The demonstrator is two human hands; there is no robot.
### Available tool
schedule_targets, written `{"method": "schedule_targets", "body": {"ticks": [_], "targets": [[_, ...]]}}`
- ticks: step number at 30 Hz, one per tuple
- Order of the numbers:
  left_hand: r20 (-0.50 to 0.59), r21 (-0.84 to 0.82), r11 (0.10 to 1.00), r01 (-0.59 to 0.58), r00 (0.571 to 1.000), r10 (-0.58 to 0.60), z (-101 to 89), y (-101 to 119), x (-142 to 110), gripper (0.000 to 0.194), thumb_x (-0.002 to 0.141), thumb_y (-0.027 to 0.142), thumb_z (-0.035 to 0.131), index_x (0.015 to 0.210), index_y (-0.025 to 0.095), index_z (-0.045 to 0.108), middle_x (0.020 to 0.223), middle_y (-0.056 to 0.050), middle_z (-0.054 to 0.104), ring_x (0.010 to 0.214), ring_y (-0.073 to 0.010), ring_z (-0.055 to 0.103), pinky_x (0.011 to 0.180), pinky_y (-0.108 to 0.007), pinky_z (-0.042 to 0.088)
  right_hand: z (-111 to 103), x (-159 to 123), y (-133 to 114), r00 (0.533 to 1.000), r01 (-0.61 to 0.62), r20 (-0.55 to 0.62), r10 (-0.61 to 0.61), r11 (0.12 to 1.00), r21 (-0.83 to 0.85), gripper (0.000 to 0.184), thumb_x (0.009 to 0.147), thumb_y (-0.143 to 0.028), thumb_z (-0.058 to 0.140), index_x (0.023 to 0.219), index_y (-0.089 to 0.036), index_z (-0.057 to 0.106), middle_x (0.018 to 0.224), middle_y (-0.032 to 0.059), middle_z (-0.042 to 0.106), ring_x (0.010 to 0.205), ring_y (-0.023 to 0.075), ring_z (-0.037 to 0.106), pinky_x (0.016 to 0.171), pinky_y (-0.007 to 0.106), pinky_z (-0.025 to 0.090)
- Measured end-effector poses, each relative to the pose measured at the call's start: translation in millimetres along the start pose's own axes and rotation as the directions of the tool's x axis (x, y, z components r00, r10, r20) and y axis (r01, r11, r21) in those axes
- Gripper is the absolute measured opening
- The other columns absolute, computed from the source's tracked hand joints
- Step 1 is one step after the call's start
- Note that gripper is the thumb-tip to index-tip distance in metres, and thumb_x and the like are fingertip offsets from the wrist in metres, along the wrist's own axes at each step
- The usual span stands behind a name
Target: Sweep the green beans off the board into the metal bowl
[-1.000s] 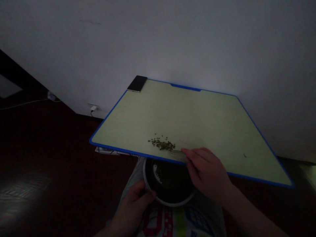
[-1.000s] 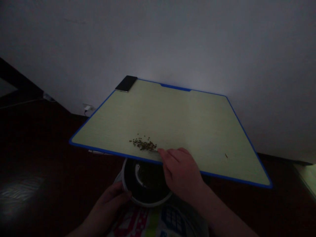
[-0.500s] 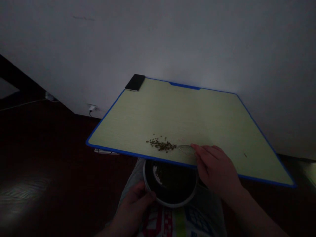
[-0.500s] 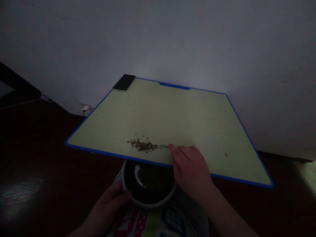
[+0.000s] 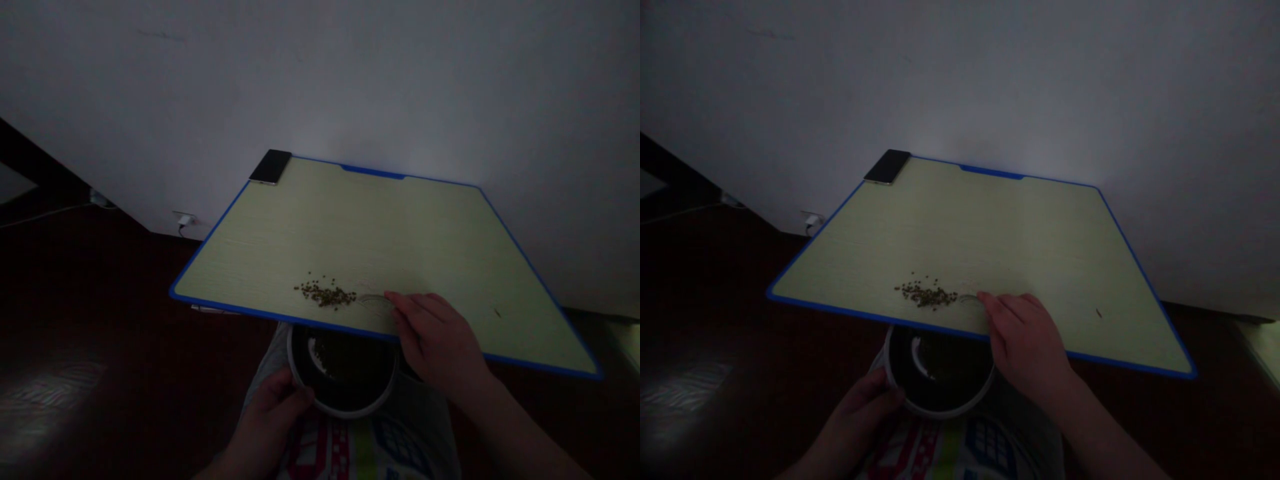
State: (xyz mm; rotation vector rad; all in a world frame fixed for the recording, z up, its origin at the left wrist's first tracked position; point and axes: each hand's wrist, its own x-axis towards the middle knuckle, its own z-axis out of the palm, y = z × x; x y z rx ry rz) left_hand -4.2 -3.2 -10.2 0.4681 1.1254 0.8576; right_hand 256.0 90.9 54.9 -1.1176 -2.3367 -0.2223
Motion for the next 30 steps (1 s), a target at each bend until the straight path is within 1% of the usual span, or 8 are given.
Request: {"method": "schedule_targets", "body": {"ticks": [5,11,17,21,25,30], "targets": [[-0.021,0.017,1.000,-0.001,1.000,0.002,-0.6,-2,1,0.023,0.070,0.043,0.093,0.087,0.028,0.088,0.101,-0.007,0.093,0.108,-0.0427,0.082,0.114,-0.063,0.053,6,4,0,1.000,-0.012,-0.022,0.012,0.999,-0.037,0.028,0.104,-0.009,0.052,0.116,-0.006,0.076,0.089,0.0133,0.081,0.072,0.0235,0.072,0.071,0.039,0.060],[-0.019,-0.006,1.000,0.016,1.000,-0.016,0.4,0,-1,0.026,0.068,0.044,0.095,0.087,0.028,0.089,0.097,-0.006,0.093,0.105,-0.0420,0.083,0.111,-0.061,0.056,5,0,8,0.998,-0.063,-0.015,0.062,0.996,-0.068,0.031,0.104,-0.011,0.051,0.119,-0.009,0.077,0.089,0.0120,0.081,0.075,0.0243,0.074,0.072,0.038,0.060],[-0.025,-0.006,1.000,0.018,1.000,-0.018,3.4,1,-1,0.024,0.067,0.045,0.095,0.084,0.029,0.089,0.091,-0.006,0.092,0.101,-0.0414,0.084,0.111,-0.062,0.055,8,2,14,0.994,-0.109,0.011,0.109,0.993,-0.042,0.032,0.104,-0.013,0.051,0.121,-0.012,0.078,0.092,0.0112,0.082,0.077,0.0247,0.075,0.073,0.038,0.062],[-0.008,0.015,1.000,0.009,1.000,-0.009,3.0,-2,-2,0.022,0.070,0.043,0.093,0.085,0.028,0.088,0.089,-0.006,0.092,0.094,-0.0395,0.084,0.104,-0.059,0.059,12,11,19,0.995,-0.087,0.042,0.087,0.996,0.001,0.033,0.105,-0.014,0.050,0.121,-0.010,0.079,0.098,0.0136,0.083,0.081,0.0244,0.078,0.076,0.037,0.064],[-0.032,0.019,1.000,0.002,0.999,-0.002,-0.5,-7,-3,0.020,0.072,0.042,0.092,0.084,0.026,0.087,0.089,-0.006,0.091,0.091,-0.0360,0.083,0.099,-0.053,0.061,10,18,23,0.997,-0.054,0.061,0.053,0.998,0.027,0.034,0.105,-0.013,0.049,0.121,-0.010,0.079,0.099,0.0140,0.084,0.084,0.0245,0.079,0.077,0.037,0.064],[-0.019,0.001,1.000,0.003,1.000,-0.003,0.3,-4,-3,0.019,0.072,0.040,0.092,0.084,0.027,0.086,0.092,-0.006,0.091,0.094,-0.0373,0.083,0.103,-0.057,0.059,0,15,19,0.997,-0.069,0.047,0.067,0.997,0.037,0.032,0.105,-0.014,0.050,0.119,-0.010,0.078,0.101,0.0149,0.085,0.086,0.0250,0.080,0.078,0.038,0.064]]}}
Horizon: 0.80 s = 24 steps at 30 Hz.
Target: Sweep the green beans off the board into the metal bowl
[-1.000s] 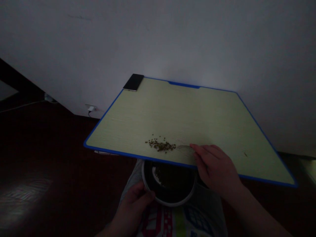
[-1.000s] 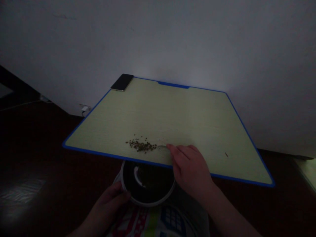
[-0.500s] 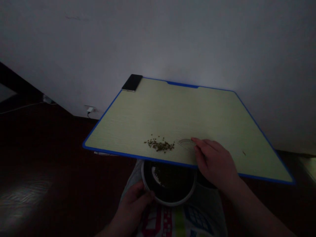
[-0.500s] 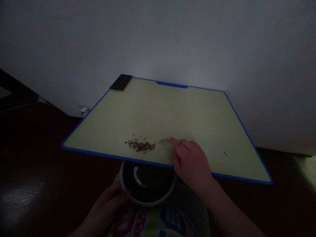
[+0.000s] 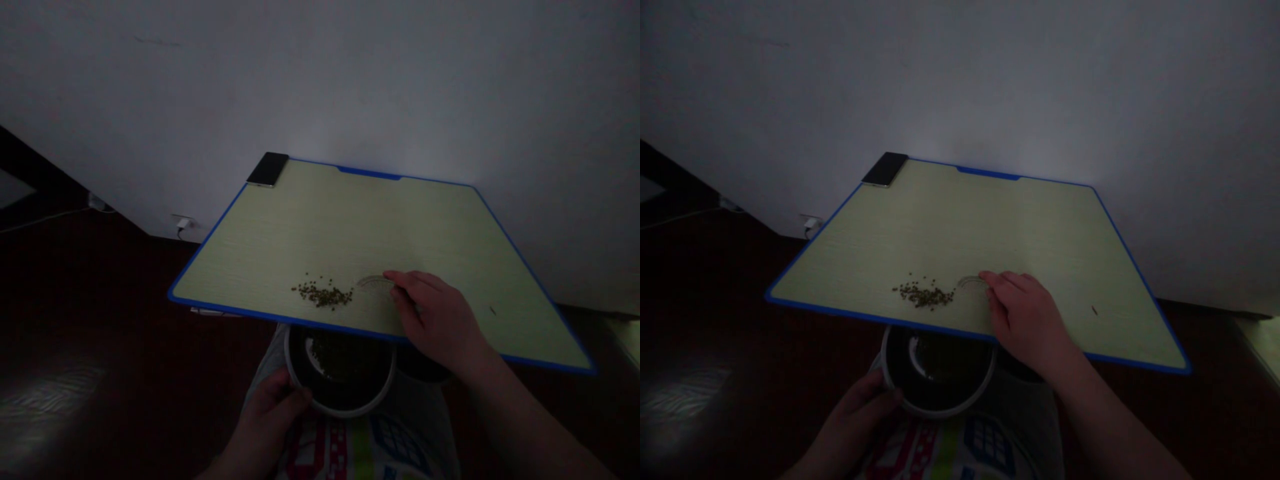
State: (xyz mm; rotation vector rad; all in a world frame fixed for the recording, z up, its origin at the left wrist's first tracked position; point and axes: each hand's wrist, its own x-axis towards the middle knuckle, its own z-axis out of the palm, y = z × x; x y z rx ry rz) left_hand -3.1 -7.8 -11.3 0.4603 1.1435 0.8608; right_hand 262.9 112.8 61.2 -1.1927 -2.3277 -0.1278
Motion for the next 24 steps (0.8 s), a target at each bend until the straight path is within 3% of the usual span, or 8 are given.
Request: {"method": "schedule_targets", "body": {"ticks": [7,12,15,21,24], "targets": [[0.063,-0.010,1.000,0.001,0.998,0.000,4.2,6,0,0.020,0.074,0.042,0.091,0.087,0.028,0.087,0.098,-0.006,0.093,0.103,-0.0405,0.084,0.111,-0.061,0.057,4,-8,-2,0.998,-0.046,0.045,0.047,0.999,-0.013,0.033,0.105,-0.015,0.048,0.121,-0.014,0.077,0.098,0.0125,0.084,0.081,0.0247,0.078,0.076,0.039,0.064],[0.010,0.017,1.000,-0.008,1.000,0.008,-1.0,0,-3,0.024,0.074,0.044,0.093,0.089,0.026,0.087,0.097,-0.007,0.092,0.105,-0.0414,0.083,0.110,-0.061,0.057,9,0,4,0.999,-0.036,0.033,0.037,0.999,-0.034,0.033,0.105,-0.015,0.049,0.120,-0.012,0.078,0.099,0.0144,0.084,0.082,0.0254,0.079,0.077,0.040,0.064],[-0.014,0.007,1.000,-0.014,1.000,0.014,-3.2,-3,-4,0.025,0.072,0.044,0.095,0.089,0.027,0.087,0.097,-0.007,0.092,0.108,-0.0409,0.082,0.112,-0.061,0.056,10,6,7,0.998,-0.027,0.053,0.026,1.000,0.011,0.034,0.105,-0.015,0.049,0.122,-0.013,0.078,0.102,0.0146,0.085,0.087,0.0260,0.079,0.080,0.041,0.064],[0.059,-0.013,1.000,-0.020,0.998,0.021,-4.3,-5,-2,0.020,0.078,0.041,0.091,0.093,0.028,0.089,0.100,-0.007,0.092,0.103,-0.0388,0.083,0.108,-0.058,0.058,6,13,13,0.987,-0.058,0.156,0.036,0.988,0.141,0.034,0.104,-0.017,0.050,0.122,-0.019,0.079,0.103,0.0102,0.085,0.093,0.0246,0.079,0.083,0.040,0.063],[0.026,-0.025,0.999,-0.022,0.999,0.023,-3.4,-4,-2,0.020,0.076,0.042,0.093,0.091,0.029,0.089,0.099,-0.006,0.092,0.102,-0.0390,0.084,0.109,-0.058,0.057,2,11,14,0.983,-0.059,0.185,0.022,0.978,0.200,0.033,0.104,-0.018,0.051,0.121,-0.020,0.079,0.102,0.0097,0.085,0.091,0.0242,0.080,0.081,0.039,0.063]]}}
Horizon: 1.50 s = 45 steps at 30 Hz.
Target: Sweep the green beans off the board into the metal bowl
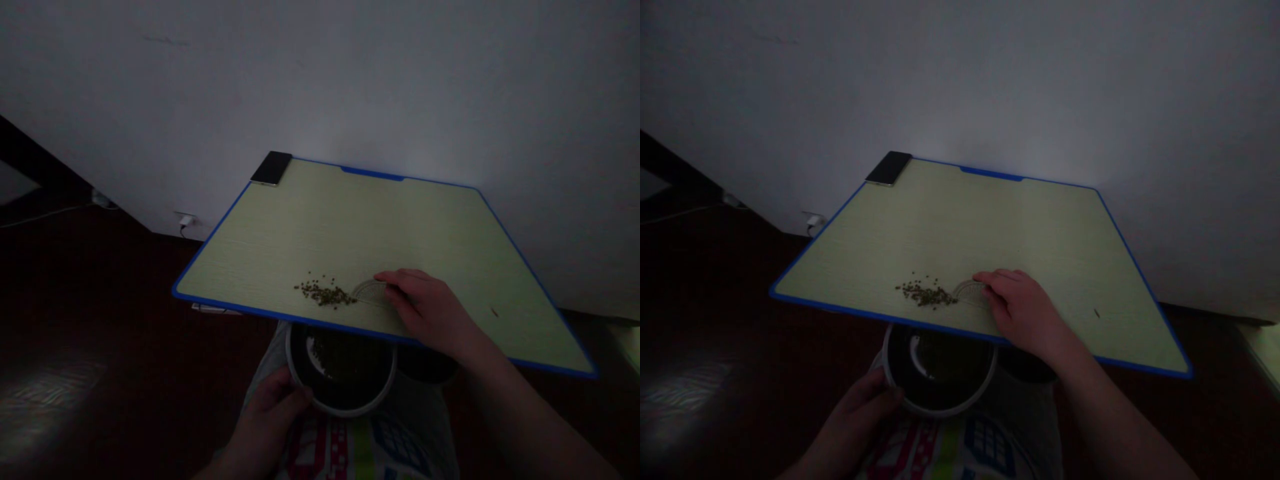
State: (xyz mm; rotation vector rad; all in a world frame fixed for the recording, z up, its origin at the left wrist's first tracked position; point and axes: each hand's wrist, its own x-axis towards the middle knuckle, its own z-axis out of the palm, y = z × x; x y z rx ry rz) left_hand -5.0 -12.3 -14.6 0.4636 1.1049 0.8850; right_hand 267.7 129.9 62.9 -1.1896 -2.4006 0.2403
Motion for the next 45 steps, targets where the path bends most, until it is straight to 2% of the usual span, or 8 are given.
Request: {"method": "schedule_targets", "body": {"ticks": [6,13,19,23,26,32,40,45], "targets": [[-0.022,0.050,0.999,0.002,1.000,-0.001,1.2,4,1,0.024,0.073,0.046,0.093,0.087,0.027,0.088,0.098,-0.008,0.092,0.105,-0.0417,0.083,0.112,-0.062,0.055,-4,-5,-1,1.000,0.013,0.028,-0.013,1.000,0.024,0.033,0.104,-0.019,0.051,0.121,-0.022,0.080,0.099,0.0088,0.085,0.087,0.0236,0.079,0.079,0.039,0.063],[-0.015,0.015,1.000,0.010,1.000,-0.010,1.5,3,1,0.024,0.072,0.045,0.094,0.088,0.028,0.089,0.099,-0.008,0.092,0.107,-0.0416,0.083,0.112,-0.062,0.055,-1,-2,2,1.000,0.009,-0.010,-0.009,1.000,-0.019,0.033,0.104,-0.018,0.050,0.120,-0.019,0.079,0.098,0.0095,0.084,0.087,0.0238,0.080,0.077,0.038,0.063],[-0.027,0.031,1.000,0.000,1.000,0.001,3.9,8,0,0.027,0.068,0.047,0.095,0.086,0.027,0.088,0.094,-0.007,0.092,0.104,-0.0420,0.083,0.110,-0.061,0.056,-1,1,0,1.000,0.023,0.020,-0.023,1.000,-0.003,0.034,0.105,-0.018,0.050,0.121,-0.021,0.079,0.101,0.0095,0.085,0.090,0.0241,0.080,0.080,0.039,0.064],[-0.026,0.059,0.998,-0.007,1.000,0.009,2.5,8,0,0.022,0.071,0.046,0.092,0.083,0.028,0.087,0.093,-0.006,0.092,0.098,-0.0403,0.083,0.104,-0.058,0.058,-5,-3,-1,0.999,0.022,0.028,-0.023,1.000,0.012,0.033,0.104,-0.018,0.051,0.121,-0.022,0.079,0.100,0.0089,0.085,0.089,0.0239,0.080,0.080,0.040,0.064],[-0.010,0.076,0.997,-0.014,1.000,0.015,0.4,6,1,0.020,0.075,0.044,0.090,0.086,0.027,0.088,0.097,-0.007,0.092,0.103,-0.0403,0.082,0.108,-0.058,0.056,-8,-7,-3,0.999,0.021,0.032,-0.021,1.000,0.016,0.032,0.104,-0.018,0.051,0.120,-0.022,0.079,0.098,0.0080,0.085,0.087,0.0232,0.079,0.078,0.038,0.063],[0.000,0.020,1.000,0.000,1.000,0.000,1.6,5,1,0.022,0.073,0.044,0.092,0.087,0.028,0.088,0.098,-0.007,0.092,0.105,-0.0403,0.082,0.110,-0.059,0.056,-6,-11,-9,0.998,0.061,-0.003,-0.061,0.998,0.020,0.031,0.105,-0.015,0.051,0.119,-0.018,0.078,0.097,0.0087,0.085,0.086,0.0226,0.079,0.077,0.037,0.063],[-0.027,0.048,0.999,0.012,1.000,-0.011,5.9,12,-2,0.024,0.069,0.046,0.094,0.083,0.028,0.087,0.089,-0.006,0.091,0.094,-0.0391,0.083,0.100,-0.057,0.061,4,-11,-23,0.997,0.045,-0.060,-0.049,0.997,-0.060,0.032,0.105,-0.013,0.049,0.119,-0.015,0.078,0.099,0.0112,0.085,0.087,0.0236,0.080,0.079,0.039,0.064],[-0.005,0.019,1.000,0.015,1.000,-0.015,6.4,13,-2,0.026,0.069,0.046,0.095,0.086,0.027,0.087,0.093,-0.005,0.092,0.100,-0.0396,0.084,0.108,-0.058,0.059,1,-16,-18,0.996,0.021,-0.086,-0.030,0.995,-0.103,0.032,0.104,-0.013,0.050,0.118,-0.014,0.079,0.101,0.0132,0.086,0.089,0.0258,0.081,0.079,0.041,0.065]]}}
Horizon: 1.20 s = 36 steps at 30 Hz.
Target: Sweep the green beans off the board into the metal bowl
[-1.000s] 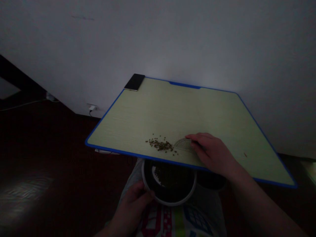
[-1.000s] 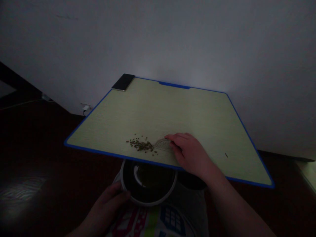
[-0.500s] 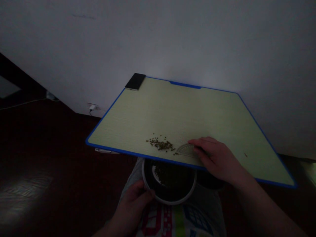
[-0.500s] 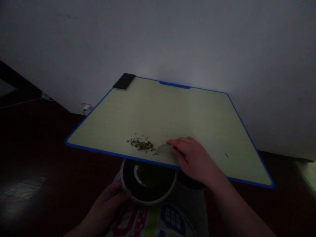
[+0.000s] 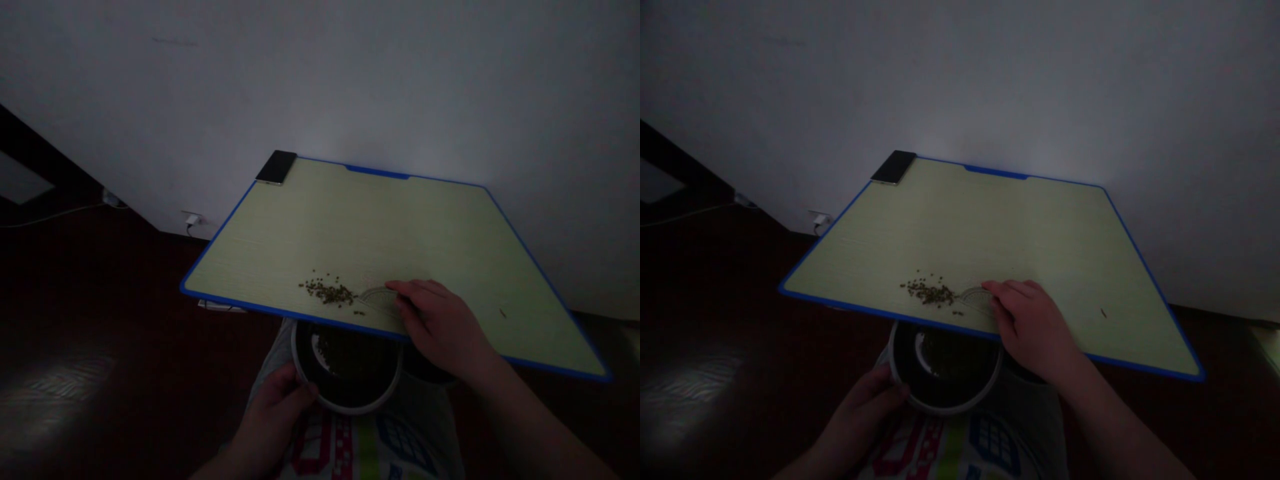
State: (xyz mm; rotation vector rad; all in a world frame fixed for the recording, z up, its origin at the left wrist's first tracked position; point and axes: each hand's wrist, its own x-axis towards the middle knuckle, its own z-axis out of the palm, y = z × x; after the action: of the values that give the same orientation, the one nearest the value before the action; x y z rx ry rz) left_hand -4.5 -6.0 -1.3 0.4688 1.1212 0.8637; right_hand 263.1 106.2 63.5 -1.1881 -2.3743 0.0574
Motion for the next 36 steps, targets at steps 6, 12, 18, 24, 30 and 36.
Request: {"method": "schedule_targets", "body": {"ticks": [6,12,18,24,30,36], "targets": [[0.003,-0.001,1.000,0.000,1.000,0.000,-4.0,-5,0,0.024,0.071,0.045,0.093,0.088,0.028,0.088,0.095,-0.005,0.092,0.100,-0.0389,0.083,0.107,-0.058,0.058,-8,-5,11,0.999,-0.036,-0.027,0.036,0.999,-0.026,0.031,0.105,-0.017,0.050,0.113,-0.012,0.079,0.098,0.0140,0.085,0.086,0.0254,0.082,0.077,0.038,0.066],[0.000,0.032,0.999,-0.011,1.000,0.011,-4.9,-6,1,0.022,0.073,0.044,0.091,0.086,0.028,0.087,0.093,-0.005,0.092,0.099,-0.0388,0.083,0.104,-0.058,0.059,-4,-3,-2,1.000,-0.009,-0.005,0.009,1.000,-0.008,0.031,0.104,-0.015,0.049,0.116,-0.013,0.078,0.097,0.0126,0.085,0.085,0.0250,0.081,0.076,0.038,0.066],[0.002,-0.007,1.000,-0.002,1.000,0.002,-7.1,-10,1,0.023,0.073,0.044,0.092,0.089,0.029,0.089,0.099,-0.005,0.093,0.108,-0.0389,0.082,0.114,-0.060,0.054,4,0,-9,0.999,0.008,-0.047,-0.010,0.998,-0.056,0.032,0.106,-0.015,0.048,0.115,-0.010,0.078,0.095,0.0146,0.085,0.081,0.0258,0.080,0.075,0.039,0.065],[0.023,-0.006,1.000,-0.023,0.999,0.023,-9.1,-10,1,0.023,0.074,0.045,0.092,0.089,0.029,0.089,0.101,-0.006,0.093,0.107,-0.0395,0.083,0.114,-0.061,0.054,6,-1,-6,0.998,-0.042,-0.061,0.035,0.993,-0.112,0.034,0.106,-0.018,0.049,0.118,-0.010,0.079,0.096,0.0151,0.085,0.080,0.0271,0.080,0.075,0.041,0.066],[0.047,-0.022,0.999,-0.028,0.998,0.029,-7.0,-7,-1,0.025,0.075,0.048,0.092,0.092,0.030,0.089,0.100,-0.005,0.093,0.103,-0.0388,0.084,0.110,-0.059,0.057,8,0,8,0.993,-0.118,-0.040,0.115,0.989,-0.093,0.035,0.105,-0.021,0.049,0.123,-0.012,0.079,0.103,0.0162,0.085,0.087,0.0296,0.081,0.079,0.045,0.066],[-0.004,0.018,0.999,-0.035,0.999,0.035,-8.4,-7,-1,0.027,0.070,0.048,0.094,0.088,0.028,0.089,0.098,-0.006,0.092,0.104,-0.0406,0.083,0.109,-0.059,0.057,10,10,14,0.995,-0.103,0.005,0.104,0.991,-0.083,0.037,0.105,-0.020,0.049,0.124,-0.013,0.080,0.105,0.0168,0.085,0.090,0.0298,0.081,0.082,0.045,0.066]]}}
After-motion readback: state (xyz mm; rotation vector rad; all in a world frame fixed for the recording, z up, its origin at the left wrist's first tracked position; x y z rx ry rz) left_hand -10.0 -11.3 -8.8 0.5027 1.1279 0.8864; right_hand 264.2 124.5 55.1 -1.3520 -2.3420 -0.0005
